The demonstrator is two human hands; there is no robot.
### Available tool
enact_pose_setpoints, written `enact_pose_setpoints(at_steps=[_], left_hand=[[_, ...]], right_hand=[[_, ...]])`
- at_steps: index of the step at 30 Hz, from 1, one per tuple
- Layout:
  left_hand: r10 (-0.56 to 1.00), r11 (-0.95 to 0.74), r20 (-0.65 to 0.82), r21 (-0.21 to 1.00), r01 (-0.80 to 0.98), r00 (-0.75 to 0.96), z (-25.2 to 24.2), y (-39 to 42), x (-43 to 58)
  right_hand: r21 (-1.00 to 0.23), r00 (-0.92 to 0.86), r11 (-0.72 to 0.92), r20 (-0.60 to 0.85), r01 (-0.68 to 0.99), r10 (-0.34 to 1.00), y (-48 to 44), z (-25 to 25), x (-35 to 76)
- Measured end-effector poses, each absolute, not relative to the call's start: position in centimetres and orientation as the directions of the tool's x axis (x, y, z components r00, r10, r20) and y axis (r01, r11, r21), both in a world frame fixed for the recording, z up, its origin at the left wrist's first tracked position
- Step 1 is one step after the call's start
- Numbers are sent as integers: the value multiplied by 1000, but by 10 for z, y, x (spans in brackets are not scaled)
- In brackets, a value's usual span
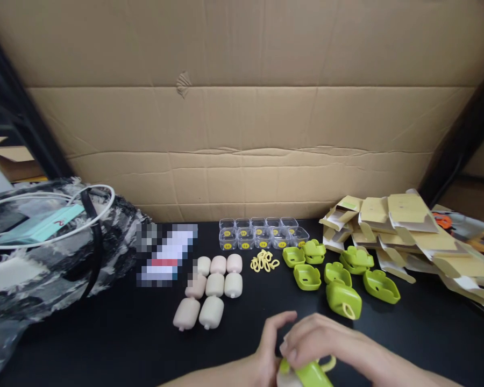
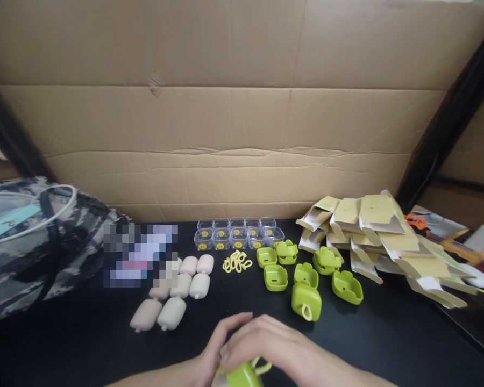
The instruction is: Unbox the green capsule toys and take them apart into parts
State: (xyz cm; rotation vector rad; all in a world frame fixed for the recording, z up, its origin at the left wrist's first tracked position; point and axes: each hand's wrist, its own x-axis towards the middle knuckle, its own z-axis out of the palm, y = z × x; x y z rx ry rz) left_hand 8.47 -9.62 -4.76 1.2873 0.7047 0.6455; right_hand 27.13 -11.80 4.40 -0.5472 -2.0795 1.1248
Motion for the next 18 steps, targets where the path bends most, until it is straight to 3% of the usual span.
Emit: enact_pose_setpoints(at_steps=[3,6,9,11,14,18], left_hand=[[680,167,-155,984,54,716,-6,-97,69],[556,-69,-145,973,219,818,45,-100,53],[692,-475,-37,729,493,721,76,-104,43],[726,-614,80,524,590,683,81,-105,37],[728,-673,183,370,640,660,75,-101,27],[702,-707,199,301,639,683,69,-90,15]], right_hand=[[-860,-571,507,388,57,724,-118,44,279],[-867,-463,489,396,96,793,-117,34,283],[-869,-427,482,395,114,813,-117,25,282],[-878,-455,461,359,132,815,-117,22,280],[-894,-513,415,281,167,811,-116,23,277],[-907,-517,380,240,182,822,-115,23,275]])
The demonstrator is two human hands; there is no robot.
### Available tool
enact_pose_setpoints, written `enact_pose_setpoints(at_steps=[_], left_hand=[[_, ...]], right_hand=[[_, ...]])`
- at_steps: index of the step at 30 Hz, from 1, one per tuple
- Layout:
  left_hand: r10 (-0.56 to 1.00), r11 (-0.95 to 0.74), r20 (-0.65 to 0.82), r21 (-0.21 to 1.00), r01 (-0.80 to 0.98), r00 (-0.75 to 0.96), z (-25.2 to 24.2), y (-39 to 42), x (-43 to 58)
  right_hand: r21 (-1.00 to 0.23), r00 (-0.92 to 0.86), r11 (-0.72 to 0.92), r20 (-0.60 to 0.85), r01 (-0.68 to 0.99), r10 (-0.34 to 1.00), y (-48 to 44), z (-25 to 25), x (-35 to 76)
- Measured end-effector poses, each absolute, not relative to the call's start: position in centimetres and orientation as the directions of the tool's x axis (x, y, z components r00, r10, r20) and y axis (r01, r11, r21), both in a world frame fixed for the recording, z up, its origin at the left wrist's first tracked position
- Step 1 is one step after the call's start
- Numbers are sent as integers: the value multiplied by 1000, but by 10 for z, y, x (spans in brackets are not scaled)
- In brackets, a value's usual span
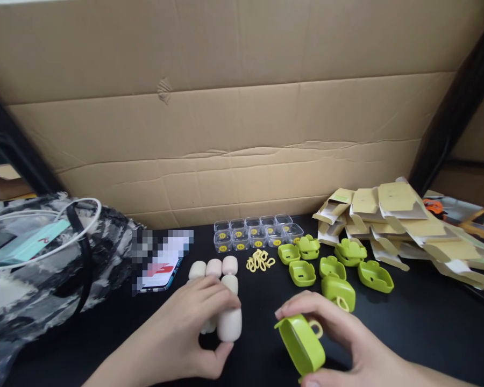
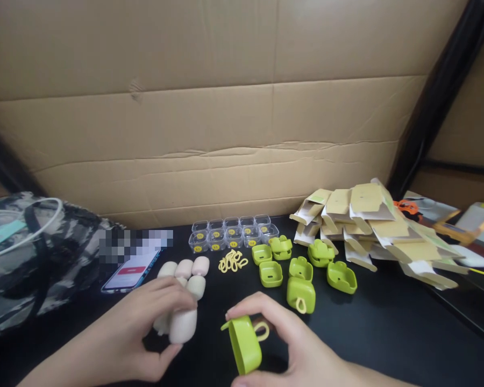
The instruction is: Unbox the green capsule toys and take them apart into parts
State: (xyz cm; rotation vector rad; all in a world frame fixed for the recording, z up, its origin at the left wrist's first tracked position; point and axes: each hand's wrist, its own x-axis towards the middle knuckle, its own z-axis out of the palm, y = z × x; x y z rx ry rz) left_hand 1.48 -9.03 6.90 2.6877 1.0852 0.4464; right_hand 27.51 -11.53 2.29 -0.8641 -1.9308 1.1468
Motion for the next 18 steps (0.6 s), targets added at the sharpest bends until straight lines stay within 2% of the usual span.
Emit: enact_pose_setpoints(at_steps=[10,18], left_hand=[[701,-713,204,185,676,684,60,-80,8],[676,-736,208,147,661,707,59,-80,8]], right_hand=[[-905,-501,364,215,219,838,-117,21,277],[-892,-507,356,179,278,843,-115,20,277]])
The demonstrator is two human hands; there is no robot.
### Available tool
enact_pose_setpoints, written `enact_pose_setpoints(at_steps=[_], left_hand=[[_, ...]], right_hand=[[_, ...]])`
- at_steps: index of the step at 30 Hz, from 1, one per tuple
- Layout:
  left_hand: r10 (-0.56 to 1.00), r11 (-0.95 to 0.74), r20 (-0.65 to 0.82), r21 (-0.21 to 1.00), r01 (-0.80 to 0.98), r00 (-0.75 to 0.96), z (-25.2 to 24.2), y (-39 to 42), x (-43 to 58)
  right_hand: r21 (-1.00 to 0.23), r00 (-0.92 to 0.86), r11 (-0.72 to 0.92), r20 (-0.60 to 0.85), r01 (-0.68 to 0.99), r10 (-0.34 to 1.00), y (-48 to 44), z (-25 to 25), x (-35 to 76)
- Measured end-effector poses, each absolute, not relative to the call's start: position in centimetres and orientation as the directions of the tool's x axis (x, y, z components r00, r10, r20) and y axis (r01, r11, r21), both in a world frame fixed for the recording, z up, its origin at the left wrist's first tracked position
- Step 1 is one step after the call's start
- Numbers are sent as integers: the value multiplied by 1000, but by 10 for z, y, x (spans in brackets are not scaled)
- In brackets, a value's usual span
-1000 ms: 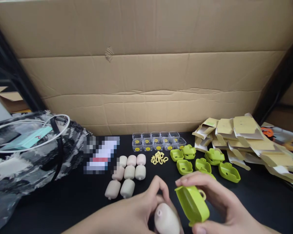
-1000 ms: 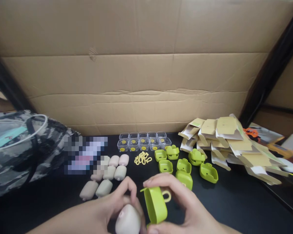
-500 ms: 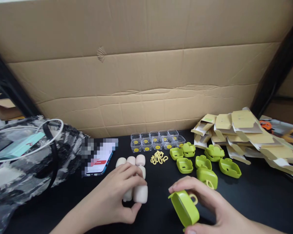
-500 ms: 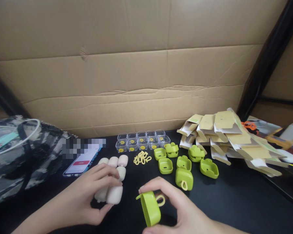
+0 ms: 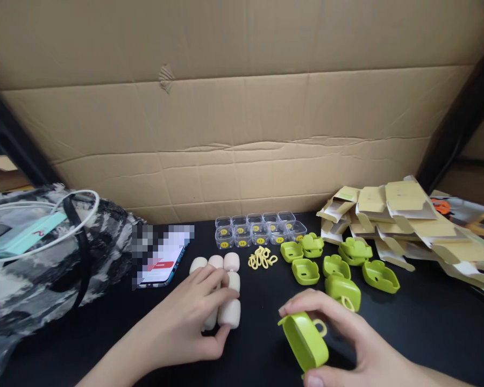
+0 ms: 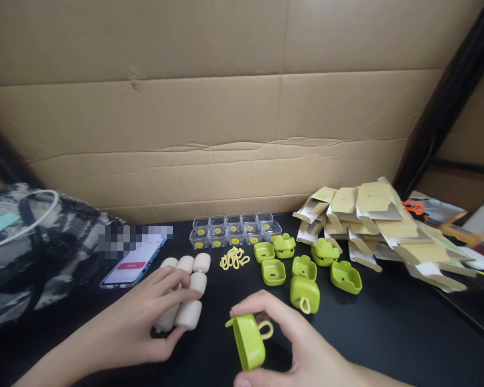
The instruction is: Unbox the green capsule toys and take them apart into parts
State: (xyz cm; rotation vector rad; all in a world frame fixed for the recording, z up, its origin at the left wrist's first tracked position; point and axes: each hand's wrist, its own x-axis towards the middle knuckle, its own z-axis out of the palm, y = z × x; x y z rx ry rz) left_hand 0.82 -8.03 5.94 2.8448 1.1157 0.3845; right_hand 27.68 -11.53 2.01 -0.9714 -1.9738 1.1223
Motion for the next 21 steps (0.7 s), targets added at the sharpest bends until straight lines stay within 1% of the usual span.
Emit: enact_pose_setpoints(at_steps=[5,7,9,10,11,12,13,14,15,16,17,18,19,21], left_hand=[[622,-782,202,113,613,757,58,-78,6],[590,-801,280,88,591,758,54,-80,5],[519,-843,398,91,531,756,47,-85,9],[500,-859,441,145,490,745,42,-88,14],[503,-864,465,243,441,729,37,-93,21],[541,-835,457,388,389,706,32,-97,29],[611,-753,412,566,335,676,27,-101,39],[677,-635,357,726,265,644,23,-105,50],[748,-471,274,861,192,605,19,-107,61],[794,-301,190,948,102,577,15,-108,71],[831,-146,110,989,23,546,12,-109,79],[858,-16,35,999,-41,512,10,-109,85],[882,75,-20,992,-98,472,9,-108,89],[925,155,-75,970,-190,372,8,-106,92]], right_hand=[[-870,-482,394,220,296,848,-114,14,278],[-850,-451,434,275,299,849,-113,14,278],[-797,-437,524,373,301,818,-111,16,277],[-753,-439,582,431,307,789,-110,17,276],[-702,-443,636,483,321,756,-109,19,276],[-647,-448,682,527,340,722,-109,21,276],[-597,-455,715,557,364,695,-108,22,276],[-557,-463,734,571,388,678,-108,23,275],[-532,-475,742,571,407,670,-109,25,275],[-526,-490,743,559,414,669,-109,26,275],[-539,-508,737,536,408,674,-110,27,275],[-569,-529,724,505,389,682,-111,29,274],[-613,-542,703,476,360,693,-112,30,274],[-724,-525,627,428,287,736,-111,32,273]])
